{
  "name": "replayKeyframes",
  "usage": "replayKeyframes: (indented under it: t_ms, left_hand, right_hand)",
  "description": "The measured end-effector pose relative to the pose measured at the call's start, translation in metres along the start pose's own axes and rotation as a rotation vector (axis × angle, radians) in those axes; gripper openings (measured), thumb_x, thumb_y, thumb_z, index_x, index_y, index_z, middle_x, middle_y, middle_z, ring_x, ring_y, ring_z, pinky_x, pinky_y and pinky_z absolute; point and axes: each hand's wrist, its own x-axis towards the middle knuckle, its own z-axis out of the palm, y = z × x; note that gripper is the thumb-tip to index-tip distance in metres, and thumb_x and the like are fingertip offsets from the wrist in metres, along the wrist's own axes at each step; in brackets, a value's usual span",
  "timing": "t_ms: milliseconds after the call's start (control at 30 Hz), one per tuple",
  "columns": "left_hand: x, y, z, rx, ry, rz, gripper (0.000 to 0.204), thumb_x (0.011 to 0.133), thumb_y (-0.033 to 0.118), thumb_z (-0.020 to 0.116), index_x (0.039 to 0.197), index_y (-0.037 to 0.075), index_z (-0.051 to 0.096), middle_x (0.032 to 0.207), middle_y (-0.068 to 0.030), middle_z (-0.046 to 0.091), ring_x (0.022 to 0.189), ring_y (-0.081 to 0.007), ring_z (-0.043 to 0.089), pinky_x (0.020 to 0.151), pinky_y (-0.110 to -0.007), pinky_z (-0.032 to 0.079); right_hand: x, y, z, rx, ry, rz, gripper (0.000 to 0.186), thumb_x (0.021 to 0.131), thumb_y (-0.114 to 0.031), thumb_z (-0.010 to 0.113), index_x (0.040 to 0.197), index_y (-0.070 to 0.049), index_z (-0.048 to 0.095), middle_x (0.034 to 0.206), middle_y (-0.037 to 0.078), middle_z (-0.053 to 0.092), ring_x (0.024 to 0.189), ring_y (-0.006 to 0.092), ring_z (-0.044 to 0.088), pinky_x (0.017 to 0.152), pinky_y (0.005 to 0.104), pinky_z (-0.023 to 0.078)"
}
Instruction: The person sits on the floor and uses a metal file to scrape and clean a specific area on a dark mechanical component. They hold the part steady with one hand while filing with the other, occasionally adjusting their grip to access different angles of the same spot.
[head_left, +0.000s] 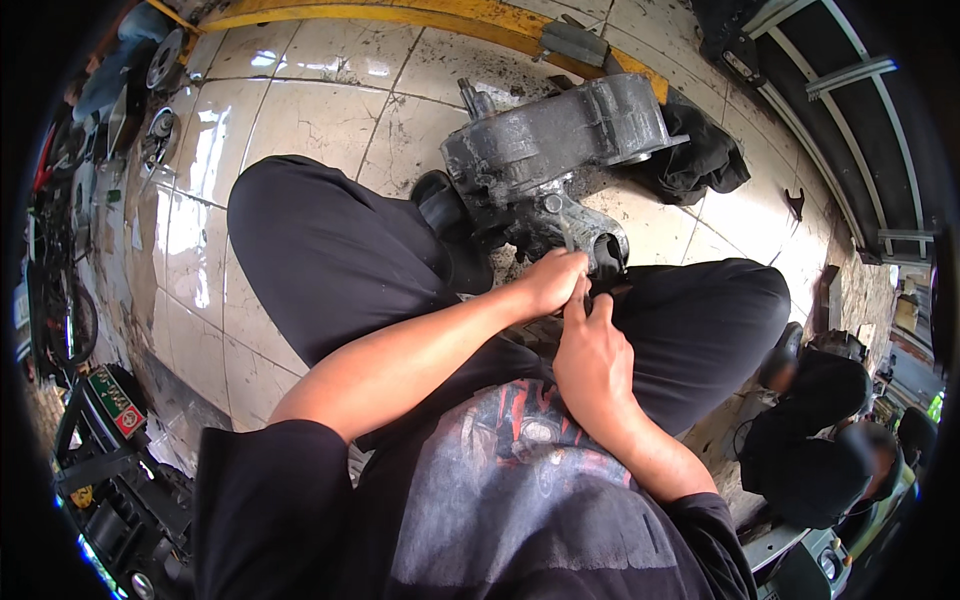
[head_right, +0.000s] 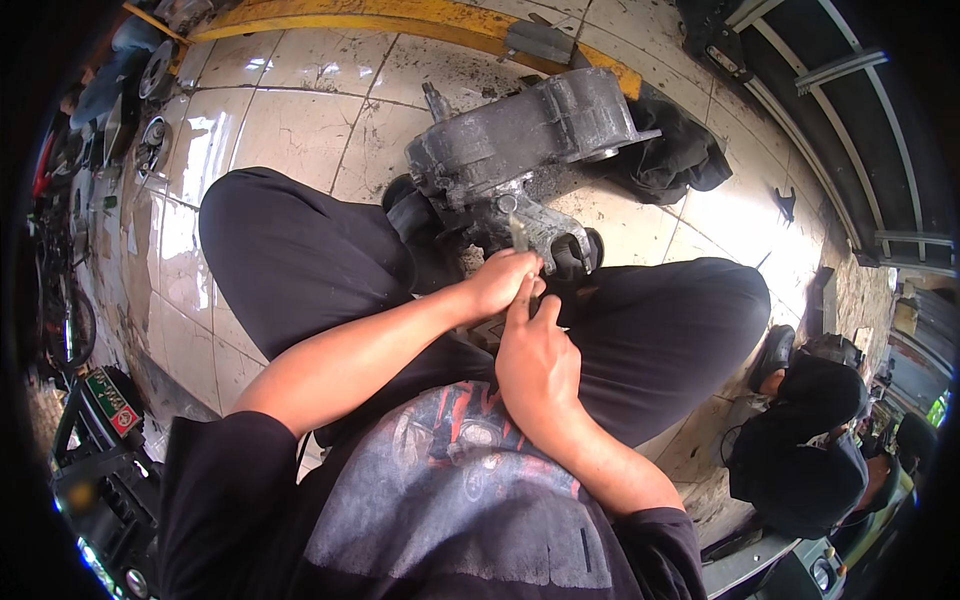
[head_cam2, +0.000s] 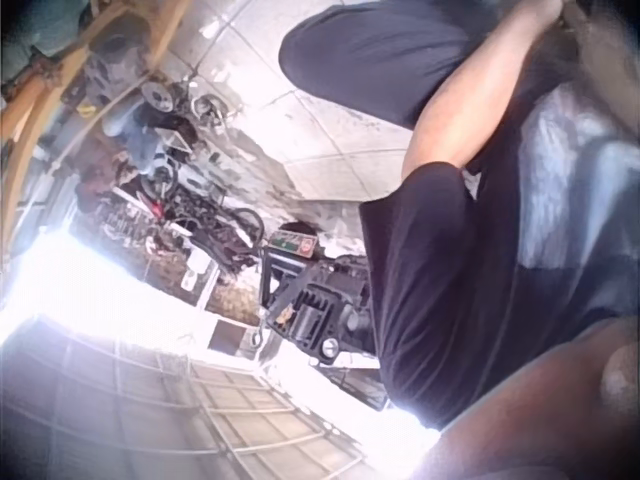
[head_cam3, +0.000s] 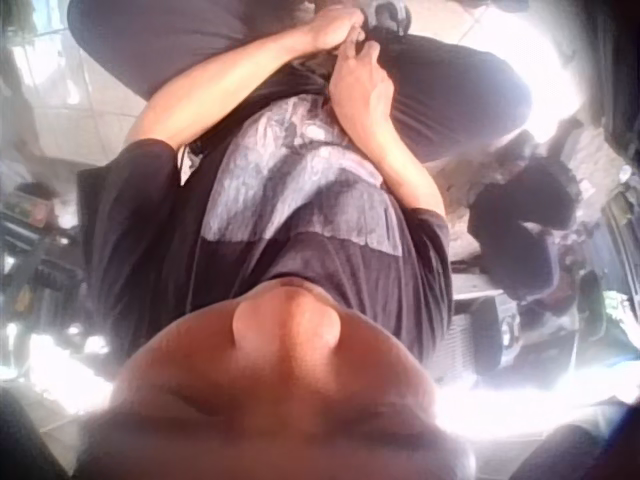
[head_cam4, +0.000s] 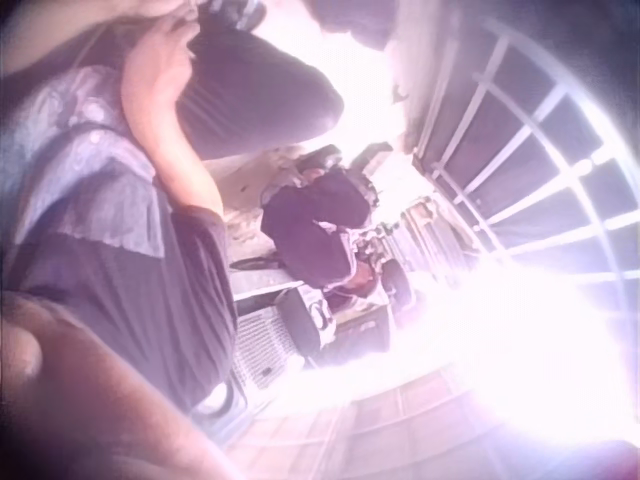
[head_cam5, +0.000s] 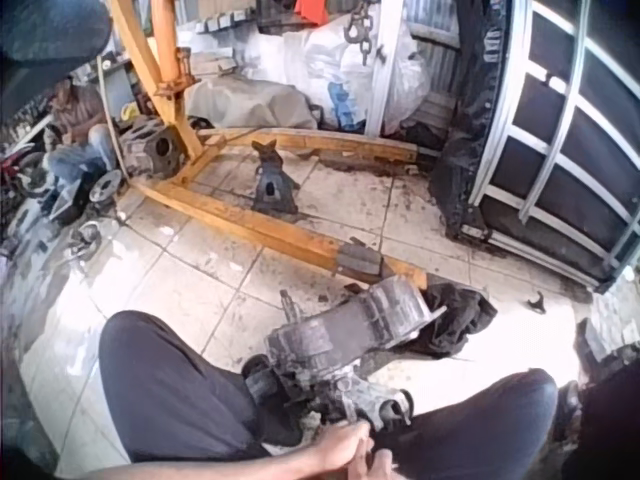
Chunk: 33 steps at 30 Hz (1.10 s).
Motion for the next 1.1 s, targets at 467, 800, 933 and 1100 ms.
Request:
replayKeyframes:
  t_ms: [467,800,933,1100]
  left_hand:
    - [-0.028,-0.009,0.022,0.146,0.005,-0.110,0.061,0.109,0.056,0.045,0.104,-0.001,0.067,0.074,-0.0030,0.061,0.058,-0.0119,0.052,0.050,-0.029,0.040]
    - [-0.051,0.039,-0.001,-0.057,0.239,-0.250,0.043,0.113,0.038,0.042,0.105,0.003,0.066,0.083,-0.0094,0.072,0.058,-0.0186,0.067,0.047,-0.031,0.046]
    - [-0.048,0.036,-0.009,0.008,0.151,-0.145,0.038,0.112,0.031,0.042,0.106,-0.002,0.060,0.076,-0.0155,0.071,0.055,-0.0262,0.070,0.044,-0.036,0.047]
    - [-0.034,0.029,-0.009,0.209,0.311,-0.090,0.036,0.111,0.026,0.043,0.109,-0.008,0.056,0.081,-0.0236,0.069,0.052,-0.0284,0.067,0.049,-0.042,0.052]
  right_hand:
    - [-0.023,0.029,-0.027,0.284,-0.055,-0.104,0.069,0.088,0.005,0.059,0.155,0.004,0.044,0.111,0.028,0.057,0.090,0.0486,0.069,0.080,0.0533,0.059]
    - [-0.010,0.023,-0.040,0.300,-0.052,-0.017,0.053,0.092,-0.010,0.064,0.145,-0.011,0.063,0.094,0.022,0.066,0.081,0.0431,0.072,0.074,0.0513,0.059]
    - [-0.008,0.025,-0.041,0.261,-0.002,-0.041,0.047,0.094,-0.013,0.065,0.141,-0.013,0.067,0.088,0.020,0.067,0.073,0.0424,0.071,0.069,0.0520,0.059]
    - [0.002,0.025,-0.022,0.296,0.064,-0.076,0.046,0.094,-0.011,0.064,0.140,-0.012,0.067,0.088,0.022,0.067,0.070,0.0427,0.071,0.066,0.0515,0.059]
